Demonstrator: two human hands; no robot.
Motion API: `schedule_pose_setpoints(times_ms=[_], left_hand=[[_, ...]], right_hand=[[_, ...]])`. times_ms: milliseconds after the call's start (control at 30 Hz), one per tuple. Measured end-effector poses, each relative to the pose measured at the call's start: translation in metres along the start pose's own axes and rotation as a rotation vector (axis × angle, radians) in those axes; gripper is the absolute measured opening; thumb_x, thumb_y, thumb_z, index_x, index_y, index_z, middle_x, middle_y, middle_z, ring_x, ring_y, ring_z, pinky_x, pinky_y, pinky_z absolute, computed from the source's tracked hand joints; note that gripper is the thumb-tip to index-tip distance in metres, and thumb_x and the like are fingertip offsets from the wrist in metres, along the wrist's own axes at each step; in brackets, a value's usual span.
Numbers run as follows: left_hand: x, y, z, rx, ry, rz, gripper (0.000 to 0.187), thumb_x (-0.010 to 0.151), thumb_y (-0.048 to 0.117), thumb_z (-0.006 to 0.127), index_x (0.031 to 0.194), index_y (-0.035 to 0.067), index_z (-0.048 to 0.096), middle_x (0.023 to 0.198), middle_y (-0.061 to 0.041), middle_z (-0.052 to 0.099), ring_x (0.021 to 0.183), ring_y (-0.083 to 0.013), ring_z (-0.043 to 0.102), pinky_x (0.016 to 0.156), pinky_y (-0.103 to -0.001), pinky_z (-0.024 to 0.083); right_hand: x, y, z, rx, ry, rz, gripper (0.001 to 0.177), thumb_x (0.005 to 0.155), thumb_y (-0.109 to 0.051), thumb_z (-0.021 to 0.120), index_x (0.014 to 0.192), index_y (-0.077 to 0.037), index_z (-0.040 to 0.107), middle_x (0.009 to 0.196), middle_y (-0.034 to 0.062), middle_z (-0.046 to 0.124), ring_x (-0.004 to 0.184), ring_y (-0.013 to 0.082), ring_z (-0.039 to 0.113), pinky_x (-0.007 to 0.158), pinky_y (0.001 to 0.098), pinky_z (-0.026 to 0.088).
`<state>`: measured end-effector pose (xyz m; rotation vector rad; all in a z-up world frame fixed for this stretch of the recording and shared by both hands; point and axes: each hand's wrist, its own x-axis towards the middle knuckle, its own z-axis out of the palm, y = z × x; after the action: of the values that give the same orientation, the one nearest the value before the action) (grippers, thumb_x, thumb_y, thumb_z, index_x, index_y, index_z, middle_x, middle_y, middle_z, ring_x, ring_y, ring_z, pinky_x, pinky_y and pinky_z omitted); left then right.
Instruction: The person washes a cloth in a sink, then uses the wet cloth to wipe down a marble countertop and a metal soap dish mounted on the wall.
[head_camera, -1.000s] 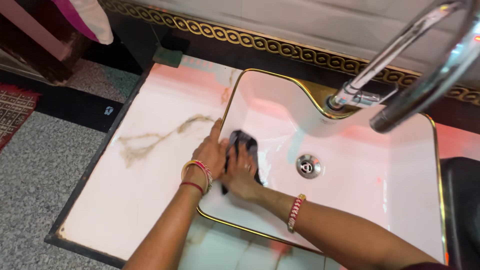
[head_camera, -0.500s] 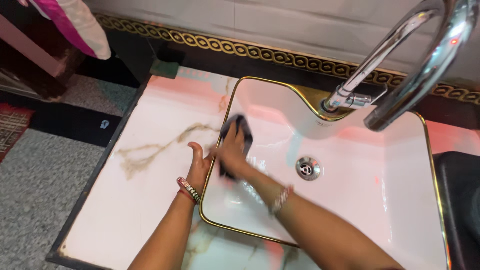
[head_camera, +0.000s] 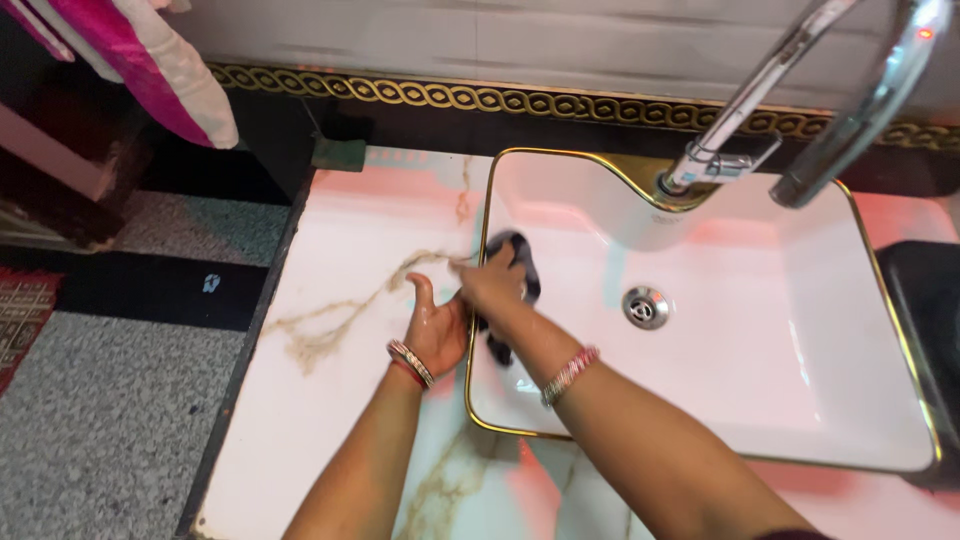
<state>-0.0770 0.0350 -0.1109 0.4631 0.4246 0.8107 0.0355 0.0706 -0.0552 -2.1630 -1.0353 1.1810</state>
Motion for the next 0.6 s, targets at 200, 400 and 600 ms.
schedule_pose_setpoints(times_ms=[200, 400, 600], left_hand=[[0.022, 0.040, 0.015, 0.545, 0.122, -0.403, 0.108, 0.080, 0.084, 0.035, 0.151, 0.002, 0.042, 0.145, -0.016, 0.057, 0.129, -0.0296, 0.058, 0.105, -0.047, 0.047], [0.057, 0.016, 0.016, 1.448, 0.496, -0.325, 0.079, 0.097, 0.058, 0.063, 0.140, -0.009, 0.057, 0.127, -0.026, 0.070, 0.118, -0.0350, 0.069, 0.099, -0.044, 0.051], [0.026, 0.004, 0.064, 1.556, 0.726, -0.092, 0.087, 0.096, 0.026, 0.065, 0.163, 0.007, 0.012, 0.132, -0.030, 0.060, 0.120, -0.0432, 0.062, 0.102, -0.046, 0.051]], right_hand=[[-0.099, 0.038, -0.013, -0.422, -0.126, -0.138, 0.124, 0.081, -0.060, 0.073, 0.160, 0.003, 0.002, 0.147, 0.0382, 0.038, 0.131, 0.0512, 0.049, 0.109, 0.0495, 0.045], [-0.153, 0.048, -0.055, -0.831, -0.302, -0.280, 0.101, 0.085, -0.077, 0.048, 0.141, 0.006, 0.043, 0.127, 0.0276, 0.065, 0.119, 0.0389, 0.065, 0.103, 0.0489, 0.048], [-0.119, 0.122, -0.133, -0.865, -0.300, -0.372, 0.060, 0.096, -0.062, 0.025, 0.134, -0.030, 0.058, 0.141, 0.0059, 0.060, 0.126, 0.0310, 0.059, 0.109, 0.0573, 0.034]])
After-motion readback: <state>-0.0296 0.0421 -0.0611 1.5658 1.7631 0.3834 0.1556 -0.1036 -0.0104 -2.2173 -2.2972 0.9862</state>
